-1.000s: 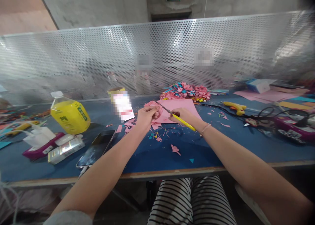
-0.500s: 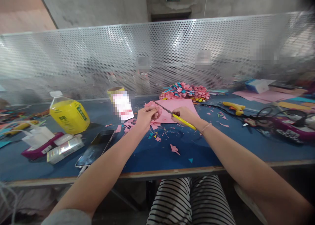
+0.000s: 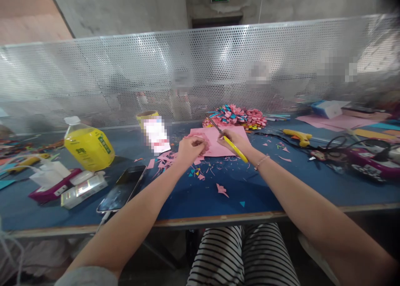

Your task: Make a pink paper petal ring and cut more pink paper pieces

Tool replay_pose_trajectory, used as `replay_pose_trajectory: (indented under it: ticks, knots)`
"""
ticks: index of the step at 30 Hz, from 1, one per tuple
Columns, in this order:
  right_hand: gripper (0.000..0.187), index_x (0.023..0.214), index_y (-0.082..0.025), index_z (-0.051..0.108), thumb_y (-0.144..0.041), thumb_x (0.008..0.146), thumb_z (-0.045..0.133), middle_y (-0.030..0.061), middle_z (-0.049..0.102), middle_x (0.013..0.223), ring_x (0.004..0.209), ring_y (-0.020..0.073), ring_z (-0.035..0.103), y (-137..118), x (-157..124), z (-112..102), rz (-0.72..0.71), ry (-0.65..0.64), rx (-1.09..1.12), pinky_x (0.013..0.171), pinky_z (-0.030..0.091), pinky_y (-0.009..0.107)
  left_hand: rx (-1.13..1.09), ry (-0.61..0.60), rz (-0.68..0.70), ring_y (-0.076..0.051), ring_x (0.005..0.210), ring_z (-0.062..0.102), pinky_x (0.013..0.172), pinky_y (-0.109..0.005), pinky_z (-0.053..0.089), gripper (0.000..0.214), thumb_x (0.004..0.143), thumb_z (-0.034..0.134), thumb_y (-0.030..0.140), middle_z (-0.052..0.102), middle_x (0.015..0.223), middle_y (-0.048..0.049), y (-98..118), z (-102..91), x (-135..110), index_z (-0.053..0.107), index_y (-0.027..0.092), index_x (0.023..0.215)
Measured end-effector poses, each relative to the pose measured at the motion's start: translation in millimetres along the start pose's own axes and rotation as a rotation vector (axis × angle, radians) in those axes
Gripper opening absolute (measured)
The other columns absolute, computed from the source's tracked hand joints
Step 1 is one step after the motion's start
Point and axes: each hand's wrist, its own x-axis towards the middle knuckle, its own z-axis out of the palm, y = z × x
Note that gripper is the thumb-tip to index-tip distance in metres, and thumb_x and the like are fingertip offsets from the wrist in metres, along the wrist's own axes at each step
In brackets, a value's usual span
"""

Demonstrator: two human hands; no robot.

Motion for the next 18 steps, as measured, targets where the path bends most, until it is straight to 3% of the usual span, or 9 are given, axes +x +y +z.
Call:
replay_pose_trajectory:
  ticks: [3,8,15,18]
  knots:
    - [0.032,0.088,-0.017,0.048,-0.043,0.071,0.052,0.0019,0.054,0.073,0.064,0.0135,0.051,-7.1,-2.7,4.2,-0.024,0.021,0.168,0.059,0.04,0.027,0.213,-0.034,0.151,-0.01,0.045,0.049,0.046,-0.021,0.037,0.008,0.058,0.064,0.013,0.058,0.048,0.0,0.5,4.0,-4.7,0.066,0.02,0.056]
    - [0.032,0.088,-0.017,0.047,-0.035,0.064,0.059,0.0006,0.054,0.072,0.062,0.012,0.051,-20.1,-8.2,10.8,-0.041,-0.04,0.365,0.057,0.042,0.026,0.353,-0.124,0.289,-0.009,0.044,0.045,0.047,-0.021,0.031,0.016,0.057,0.062,0.007,0.055,0.045,0.0024,3.3,7.1,-9.2,0.065,0.021,0.05]
    - [0.024,0.081,-0.017,0.049,-0.028,0.061,0.058,-0.002,0.053,0.065,0.055,0.0105,0.05,-14.4,-5.3,12.5,0.023,-0.033,0.43,0.052,0.041,0.024,0.616,-0.211,0.308,-0.009,0.048,0.049,0.05,-0.022,0.035,0.015,0.071,0.056,0.02,0.058,0.05,0.0021,7.5,5.7,-10.7,0.066,0.019,0.06]
    - [0.027,0.082,-0.018,0.049,-0.029,0.06,0.06,-0.0042,0.051,0.061,0.047,0.0087,0.046,-13.9,-5.2,12.7,0.101,-0.042,0.497,0.046,0.038,0.023,0.579,-0.206,0.253,-0.01,0.048,0.052,0.051,-0.022,0.039,0.015,0.072,0.054,0.02,0.062,0.056,0.0007,8.5,6.0,-11.4,0.068,0.019,0.069]
